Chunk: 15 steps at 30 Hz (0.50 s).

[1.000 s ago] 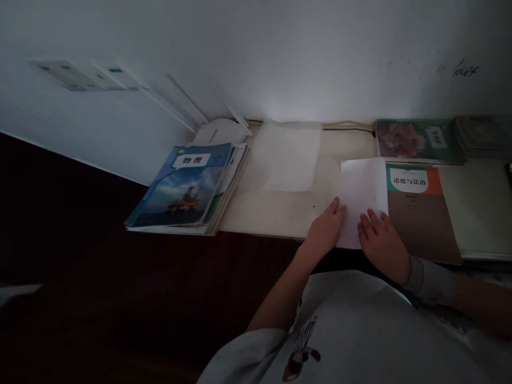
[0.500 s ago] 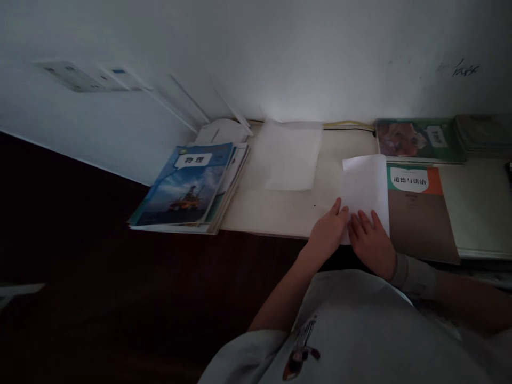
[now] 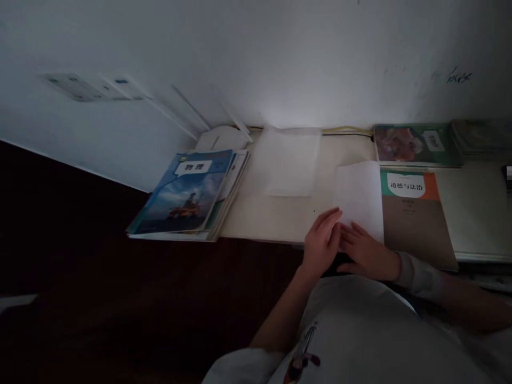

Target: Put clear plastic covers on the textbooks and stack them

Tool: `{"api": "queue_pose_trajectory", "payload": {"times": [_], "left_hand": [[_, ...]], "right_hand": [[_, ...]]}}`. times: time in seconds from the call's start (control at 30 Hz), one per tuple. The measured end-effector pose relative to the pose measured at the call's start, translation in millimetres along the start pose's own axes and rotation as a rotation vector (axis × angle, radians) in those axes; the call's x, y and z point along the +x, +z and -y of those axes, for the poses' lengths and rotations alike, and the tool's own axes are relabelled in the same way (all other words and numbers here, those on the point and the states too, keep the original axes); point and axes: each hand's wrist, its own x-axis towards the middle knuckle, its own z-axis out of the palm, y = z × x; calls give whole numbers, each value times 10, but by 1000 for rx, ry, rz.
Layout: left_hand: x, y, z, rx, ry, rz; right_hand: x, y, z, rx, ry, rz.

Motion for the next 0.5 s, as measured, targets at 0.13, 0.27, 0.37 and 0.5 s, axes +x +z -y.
{"api": "queue_pose_trajectory", "payload": {"times": [0.13,0.27,0.37,0.5], "left_hand": [[-472,-76,114,-347,-204,162],[-796,138,285,-634,-599,240],[-789,313,279,-807,-613,43],[-335,407,98,-980,-369,-112]], "right_hand": [[-64,-431,-603,152,17,-137],[-128,-383,-1160,133,302,-278],[-208,-101,-1256,279,371,-304],[-290,127,-1167,480,456,-461]]}}
